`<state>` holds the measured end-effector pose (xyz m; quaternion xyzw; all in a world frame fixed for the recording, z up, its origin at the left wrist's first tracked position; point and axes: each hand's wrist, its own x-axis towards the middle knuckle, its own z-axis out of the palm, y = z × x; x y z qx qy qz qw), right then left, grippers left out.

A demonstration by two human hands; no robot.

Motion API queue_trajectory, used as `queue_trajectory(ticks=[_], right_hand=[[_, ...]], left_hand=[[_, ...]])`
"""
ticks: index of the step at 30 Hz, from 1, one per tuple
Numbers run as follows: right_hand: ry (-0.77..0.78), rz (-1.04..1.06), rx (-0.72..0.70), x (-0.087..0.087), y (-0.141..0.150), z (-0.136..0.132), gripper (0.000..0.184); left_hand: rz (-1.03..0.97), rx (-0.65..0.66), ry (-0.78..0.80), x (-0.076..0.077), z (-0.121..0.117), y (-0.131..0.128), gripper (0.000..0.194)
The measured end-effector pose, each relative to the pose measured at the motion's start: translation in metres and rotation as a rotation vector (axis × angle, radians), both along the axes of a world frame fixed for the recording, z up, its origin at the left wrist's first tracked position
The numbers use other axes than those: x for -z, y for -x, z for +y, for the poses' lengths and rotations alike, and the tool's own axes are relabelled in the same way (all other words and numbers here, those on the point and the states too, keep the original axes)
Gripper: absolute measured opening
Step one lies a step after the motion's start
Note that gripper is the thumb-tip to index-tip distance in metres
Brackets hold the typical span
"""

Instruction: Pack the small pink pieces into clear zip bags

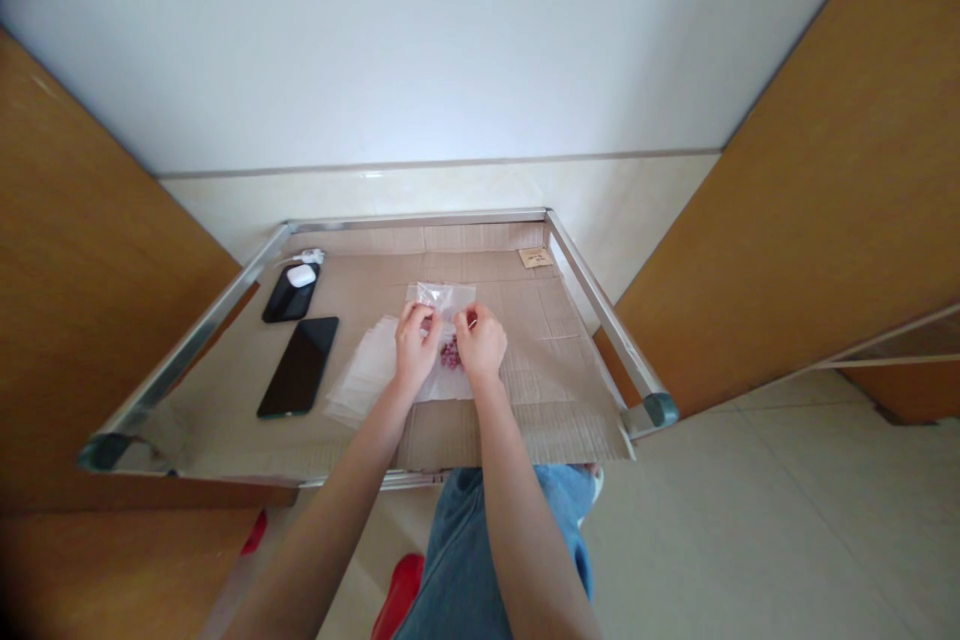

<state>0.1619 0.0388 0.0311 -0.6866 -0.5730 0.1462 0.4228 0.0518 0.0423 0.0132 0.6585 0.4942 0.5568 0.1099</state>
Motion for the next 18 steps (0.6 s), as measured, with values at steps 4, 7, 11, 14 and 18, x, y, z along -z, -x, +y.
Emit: queue_trajectory(ticks=[4, 7, 11, 14, 18], right_hand=[[-0.005, 0.087, 0.043, 0.004, -0.002, 0.002, 0.024], [-0.003, 0.176, 0.014, 0.008, -0.003, 0.005, 0.023], [-0.064, 0.261, -0.095, 0.012, -0.003, 0.006, 0.018], [-0.165, 0.196, -0.192, 0.012, -0.002, 0.005, 0.013], [-0.217, 0.059, -0.278, 0.010, 0.000, 0.003, 0.020]], left_hand=[[-0.014, -0.015, -0.022, 0.000, 0.000, 0.000, 0.014], [-0.026, -0.019, -0.020, -0.001, 0.000, 0.001, 0.014], [-0.036, -0.037, 0.007, -0.001, 0.001, 0.002, 0.014], [-0.031, -0.041, 0.026, 0.000, 0.001, 0.002, 0.014], [-0.062, -0.006, 0.040, 0.000, 0.001, 0.001, 0.009]])
